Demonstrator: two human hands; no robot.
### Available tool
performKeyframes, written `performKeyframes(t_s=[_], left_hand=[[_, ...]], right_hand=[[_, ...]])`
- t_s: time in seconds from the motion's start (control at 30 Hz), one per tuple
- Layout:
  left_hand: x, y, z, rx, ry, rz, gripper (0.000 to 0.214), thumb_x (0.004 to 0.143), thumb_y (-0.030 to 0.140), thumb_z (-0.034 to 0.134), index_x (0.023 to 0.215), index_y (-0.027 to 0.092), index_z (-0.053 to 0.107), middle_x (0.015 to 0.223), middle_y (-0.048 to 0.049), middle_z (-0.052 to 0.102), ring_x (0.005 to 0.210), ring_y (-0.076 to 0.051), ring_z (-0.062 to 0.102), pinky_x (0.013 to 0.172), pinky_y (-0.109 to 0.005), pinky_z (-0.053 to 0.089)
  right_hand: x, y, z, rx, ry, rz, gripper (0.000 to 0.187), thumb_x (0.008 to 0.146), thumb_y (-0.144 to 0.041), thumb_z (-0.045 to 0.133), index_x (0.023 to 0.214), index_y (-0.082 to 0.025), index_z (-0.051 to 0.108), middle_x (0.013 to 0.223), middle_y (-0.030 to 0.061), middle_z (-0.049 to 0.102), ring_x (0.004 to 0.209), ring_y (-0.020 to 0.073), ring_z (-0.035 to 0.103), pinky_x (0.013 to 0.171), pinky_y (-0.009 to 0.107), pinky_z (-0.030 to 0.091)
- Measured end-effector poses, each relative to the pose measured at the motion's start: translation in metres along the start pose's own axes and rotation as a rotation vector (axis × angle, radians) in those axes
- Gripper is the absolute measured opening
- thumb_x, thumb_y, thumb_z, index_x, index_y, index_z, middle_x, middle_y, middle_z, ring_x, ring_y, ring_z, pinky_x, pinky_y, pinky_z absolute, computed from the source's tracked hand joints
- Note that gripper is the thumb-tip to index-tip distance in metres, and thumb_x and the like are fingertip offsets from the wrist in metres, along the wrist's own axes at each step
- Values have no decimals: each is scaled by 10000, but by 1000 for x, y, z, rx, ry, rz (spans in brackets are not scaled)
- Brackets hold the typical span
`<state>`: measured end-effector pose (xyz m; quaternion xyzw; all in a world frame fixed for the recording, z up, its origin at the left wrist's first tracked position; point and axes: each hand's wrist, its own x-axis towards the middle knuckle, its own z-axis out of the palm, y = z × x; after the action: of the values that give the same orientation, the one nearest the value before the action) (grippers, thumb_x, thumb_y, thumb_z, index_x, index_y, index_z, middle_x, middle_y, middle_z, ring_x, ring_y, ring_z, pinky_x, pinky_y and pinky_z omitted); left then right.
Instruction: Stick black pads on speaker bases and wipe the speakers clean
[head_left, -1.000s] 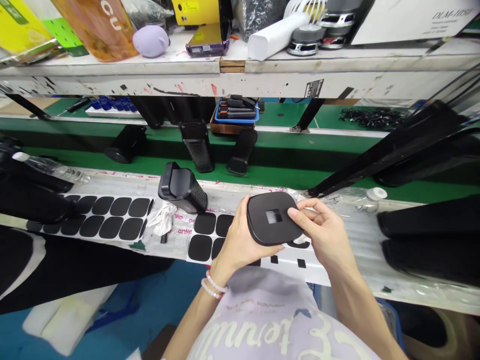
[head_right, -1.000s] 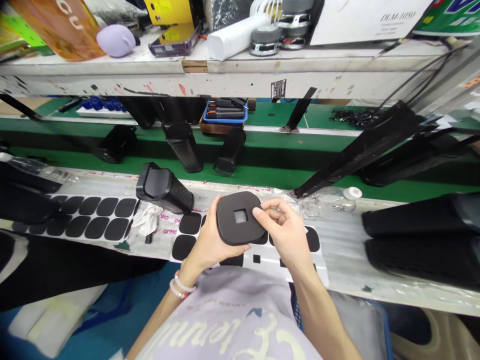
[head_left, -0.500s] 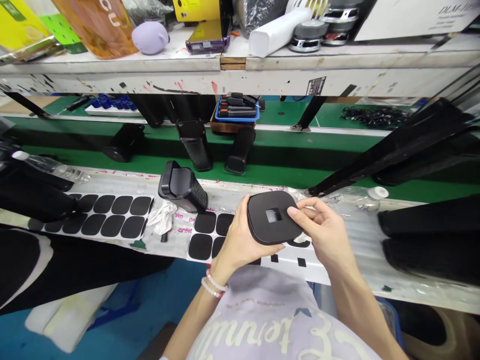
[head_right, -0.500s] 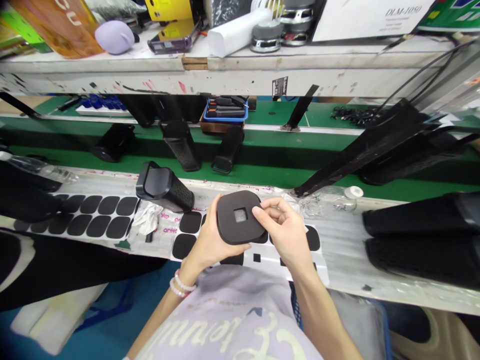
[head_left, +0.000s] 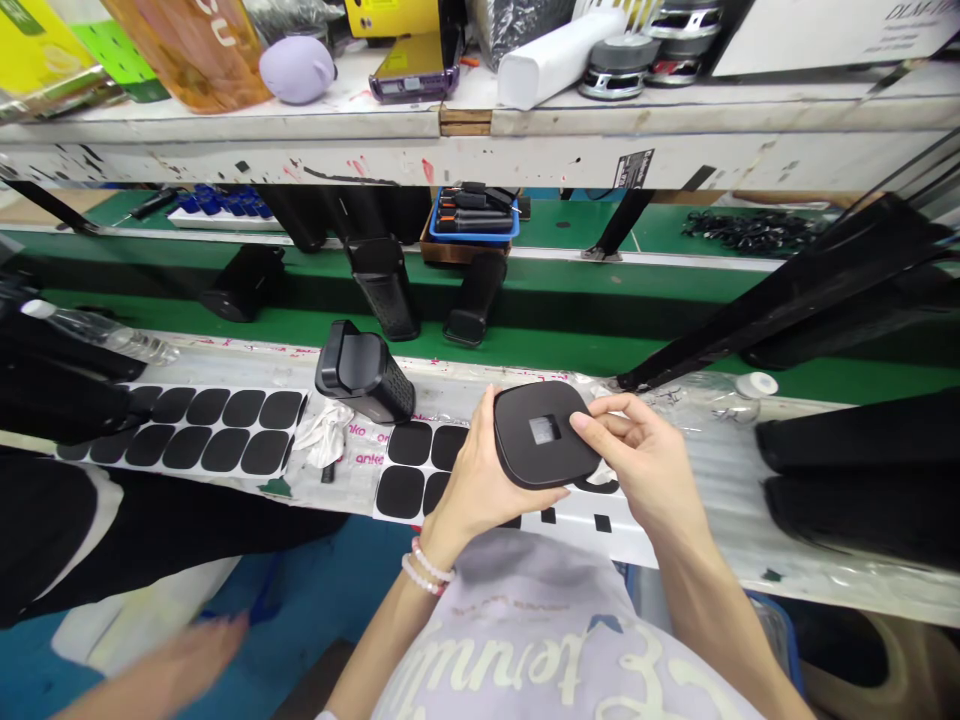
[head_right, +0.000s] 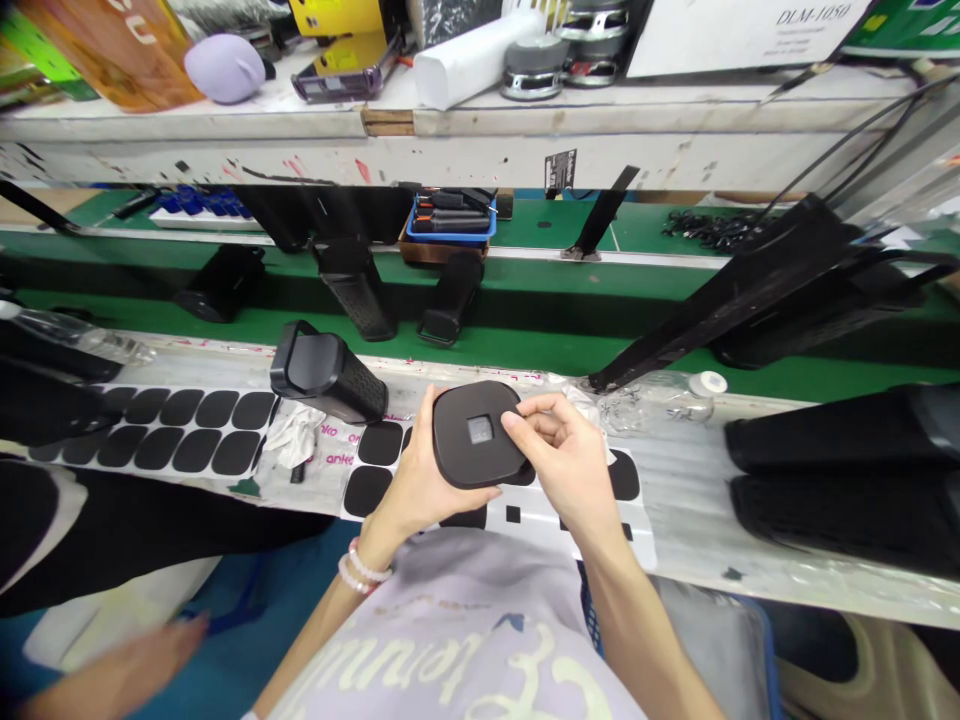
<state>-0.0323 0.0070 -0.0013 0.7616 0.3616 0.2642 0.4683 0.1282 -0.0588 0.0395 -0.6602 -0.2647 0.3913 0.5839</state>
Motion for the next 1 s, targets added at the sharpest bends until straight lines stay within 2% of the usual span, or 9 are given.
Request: performKeyframes(t_s=[0.13,0.23,0.37,0.43,0.53,0.6,0.67,0.87,1.0], left_hand=[[-1,0,-1,76,-18,42,1232,592,432,857,1513,245,59,1572,-180,234,1458,-355,270,1127,-516,384],[-2,0,-1,83,-16,61,1173,599,442,855,1502,229,137,1571,-175,226,1457,-339,280,1140,-485,380],[-2,-3,-4,73,-14,84,1185,596,476,854,1507,197,149,1569,-191,232,1462,-348,265,1160,-490,347],[-3,-5,-7,49,-56,101,1109,679,533,785,1518,201,141,1585,-188,211,1470,-349,243,1173,-509,312],[-6,-7,-9,18,-84,102,805,915,512,521,1539,224,100,1621,-147,166,1498,-284,182,1212,-493,223],[-8,-8,-7,9,-50,73,679,988,440,388,1546,225,67,1632,-125,159,1503,-233,173,1225,-461,196],[-9,-8,-3,-11,0,59,630,1008,398,342,1548,216,76,1632,-116,180,1498,-208,193,1228,-434,198],[-6,-11,9,-90,173,85,516,1028,331,257,1531,220,224,1605,-79,286,1479,-175,255,1220,-358,224],[-5,-13,12,-162,223,82,532,1028,331,283,1541,247,170,1587,-74,330,1459,-158,303,1204,-342,264]], right_hand=[[1,0,0,-29,1,-1,348,698,-463,803,805,-215,584,596,-26,635,549,104,534,504,208,398],[1,-1,1,-40,-3,-9,353,693,-466,803,805,-213,583,593,-28,631,547,102,534,504,206,399],[1,-2,1,-47,-9,-4,357,690,-470,804,799,-212,583,592,-30,632,541,95,533,499,199,396],[1,-3,1,-45,-9,2,361,689,-473,804,801,-213,580,596,-31,636,539,94,534,494,196,396],[1,-3,2,-38,-17,9,360,694,-476,800,804,-215,578,597,-35,633,537,93,536,494,194,405],[1,-2,3,-36,-21,6,358,697,-476,798,802,-215,577,596,-36,630,540,94,540,500,196,414],[0,-2,3,-34,-23,1,356,700,-477,796,799,-216,575,598,-35,632,543,96,545,501,197,418],[0,0,2,-19,-29,2,346,702,-471,790,803,-221,573,595,-31,635,545,108,555,506,209,430],[0,1,1,-34,-24,7,339,712,-471,779,812,-224,570,603,-27,635,550,115,557,510,222,426]])
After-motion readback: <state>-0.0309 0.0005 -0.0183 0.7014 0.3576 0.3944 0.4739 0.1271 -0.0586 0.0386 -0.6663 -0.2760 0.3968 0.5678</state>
